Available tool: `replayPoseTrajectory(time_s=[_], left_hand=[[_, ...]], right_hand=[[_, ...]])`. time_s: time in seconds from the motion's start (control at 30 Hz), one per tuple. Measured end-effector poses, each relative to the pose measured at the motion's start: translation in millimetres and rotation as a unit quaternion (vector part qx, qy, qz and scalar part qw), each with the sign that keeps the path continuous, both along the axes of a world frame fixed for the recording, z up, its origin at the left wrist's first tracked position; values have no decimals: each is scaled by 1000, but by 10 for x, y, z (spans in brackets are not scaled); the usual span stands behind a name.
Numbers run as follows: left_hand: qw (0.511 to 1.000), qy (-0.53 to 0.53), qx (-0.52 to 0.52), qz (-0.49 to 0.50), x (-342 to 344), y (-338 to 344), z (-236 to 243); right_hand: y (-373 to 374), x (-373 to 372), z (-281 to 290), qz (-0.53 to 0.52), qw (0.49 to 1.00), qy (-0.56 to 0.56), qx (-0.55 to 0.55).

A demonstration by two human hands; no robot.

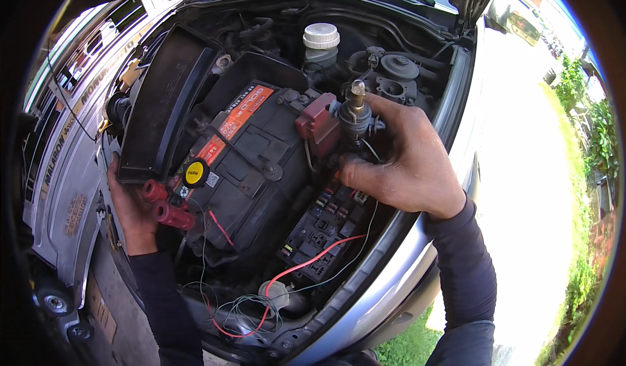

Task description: The person opens the car's hood and removes the fuse box cover to access the electrical components. They manipulate wires and a small cylindrical component, connecting them to the fuse box and battery terminals while testing with a test light.

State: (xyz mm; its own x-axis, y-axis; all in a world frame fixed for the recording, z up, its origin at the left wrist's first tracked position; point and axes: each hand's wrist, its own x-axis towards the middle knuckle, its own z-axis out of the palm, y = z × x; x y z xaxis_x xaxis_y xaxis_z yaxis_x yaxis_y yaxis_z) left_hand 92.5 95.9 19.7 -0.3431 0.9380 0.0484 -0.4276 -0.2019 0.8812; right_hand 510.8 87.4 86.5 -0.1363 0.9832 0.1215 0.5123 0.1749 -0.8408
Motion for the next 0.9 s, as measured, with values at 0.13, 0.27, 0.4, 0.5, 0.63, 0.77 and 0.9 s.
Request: replayPoseTrajectory(time_s=[0.13, 0.27, 0.4, 0.5, 0.63, 0.77, 0.9], left_hand=[[999, -11, 0, 43, 18, 0, -6], [1000, -6, -3, 26, 99, 9, 51], [999, 2, -21, 44, 205, 9, 76], [998, 16, -42, 51, 235, -41, 130], [998, 10, -59, -15, 232, -72, 194], [996, -16, -83, -25, 256, -89, 223], [995, -43, -89, -29, 290, -89, 238]], right_hand=[[40, -12, 40, 35, 999, -21, -10], [53, 30, 61, 60, 997, -41, -23], [22, 10, 25, 24, 1000, -14, -11], [-10, -78, -9, 23, 999, 25, 21], [5, -105, -53, 12, 998, 32, 58], [10, -27, -143, 4, 996, 69, 57], [-14, -14, -241, -38, 995, 44, 82]])
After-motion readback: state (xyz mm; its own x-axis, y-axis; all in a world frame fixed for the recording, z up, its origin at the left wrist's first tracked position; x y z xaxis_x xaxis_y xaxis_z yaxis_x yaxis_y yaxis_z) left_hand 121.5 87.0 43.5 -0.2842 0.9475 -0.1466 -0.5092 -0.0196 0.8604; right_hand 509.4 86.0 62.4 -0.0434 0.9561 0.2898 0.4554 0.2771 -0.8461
